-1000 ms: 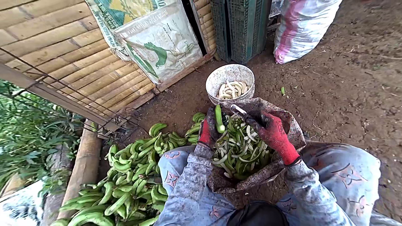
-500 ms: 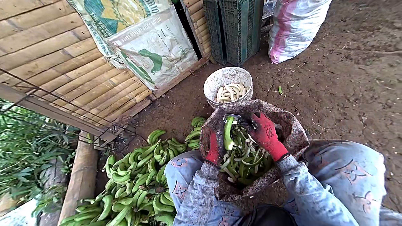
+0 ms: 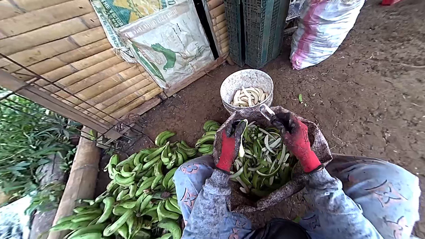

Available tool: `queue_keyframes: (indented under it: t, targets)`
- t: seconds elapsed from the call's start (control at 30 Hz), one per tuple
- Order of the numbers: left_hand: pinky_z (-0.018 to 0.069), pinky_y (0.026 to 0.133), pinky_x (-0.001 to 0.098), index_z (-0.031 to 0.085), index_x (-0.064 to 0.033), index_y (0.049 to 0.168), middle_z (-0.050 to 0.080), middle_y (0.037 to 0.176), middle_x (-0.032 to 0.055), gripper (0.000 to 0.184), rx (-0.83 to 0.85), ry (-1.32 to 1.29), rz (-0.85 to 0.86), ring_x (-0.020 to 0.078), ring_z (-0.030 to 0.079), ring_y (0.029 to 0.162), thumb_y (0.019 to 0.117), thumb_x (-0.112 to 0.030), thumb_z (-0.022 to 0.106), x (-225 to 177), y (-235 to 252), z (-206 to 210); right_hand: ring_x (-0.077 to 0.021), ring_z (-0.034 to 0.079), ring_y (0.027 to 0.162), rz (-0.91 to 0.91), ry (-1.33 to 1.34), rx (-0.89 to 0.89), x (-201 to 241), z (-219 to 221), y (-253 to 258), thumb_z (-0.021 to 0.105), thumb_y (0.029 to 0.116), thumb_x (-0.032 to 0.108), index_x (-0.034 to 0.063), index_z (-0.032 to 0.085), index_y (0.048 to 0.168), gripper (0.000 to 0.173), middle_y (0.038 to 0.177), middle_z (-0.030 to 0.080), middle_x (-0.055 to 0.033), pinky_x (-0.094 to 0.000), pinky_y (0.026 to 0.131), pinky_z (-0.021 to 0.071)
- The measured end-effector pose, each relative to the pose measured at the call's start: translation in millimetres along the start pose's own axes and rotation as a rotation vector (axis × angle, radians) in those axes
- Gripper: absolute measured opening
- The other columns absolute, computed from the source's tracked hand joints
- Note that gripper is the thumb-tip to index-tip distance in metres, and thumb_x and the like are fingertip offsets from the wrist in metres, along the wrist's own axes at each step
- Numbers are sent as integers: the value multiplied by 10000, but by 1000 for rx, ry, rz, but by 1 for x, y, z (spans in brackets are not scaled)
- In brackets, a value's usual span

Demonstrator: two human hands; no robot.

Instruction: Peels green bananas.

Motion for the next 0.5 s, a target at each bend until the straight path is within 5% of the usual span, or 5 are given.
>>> queue_keyframes:
  t: [0.1, 0.23, 0.33, 0.43, 0.5]
  targets:
    - [549, 675, 273, 645, -141, 1247, 661, 898, 8, 337, -1, -188, -94, 82, 614, 721, 1075, -374, 473, 14, 4, -3, -82, 697, 899, -112, 214, 278, 36, 32, -27, 668, 974, 266, 103, 722, 1171, 261, 1035, 734, -16, -306, 832, 596]
    - [569, 799, 293, 617, -36, 1289, 681, 1045, 66, 294, 130, -215, 59, 100, 652, 881, 1044, -144, 496, 15, -6, 6, -298, 701, 984, -149, -80, 278, 37, 44, -30, 690, 916, 176, 106, 749, 1159, 260, 1062, 724, -134, -521, 859, 566]
    - [563, 693, 225, 604, -37, 1201, 656, 883, 20, 292, 205, -390, -124, 60, 637, 747, 1093, -196, 385, 10, -19, 23, -479, 659, 1021, -121, -244, 24, 24, 13, -2, 742, 864, 79, -8, 704, 1164, 315, 1108, 663, -291, -640, 820, 528]
    - [576, 665, 246, 621, -28, 1211, 684, 891, 57, 358, 143, -481, -216, 95, 662, 731, 1112, -244, 354, 16, -17, 27, -422, 672, 1012, -79, -217, -52, 23, -13, 12, 704, 947, 138, 27, 661, 1265, 340, 1136, 671, -246, -607, 840, 536]
    - [589, 788, 295, 603, -91, 1315, 694, 1057, 51, 371, 74, -479, -116, 117, 678, 886, 1108, -290, 368, 23, -6, 13, -364, 692, 969, -104, -131, -2, 34, -5, -6, 726, 920, 157, 20, 691, 1198, 312, 1083, 696, -208, -574, 835, 556]
Point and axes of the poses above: each hand's wrist, its own y-axis towards the middle knuckle, its own z-axis out of the palm, x = y × z, the point moved 9 cm from there along y, towards the middle knuckle
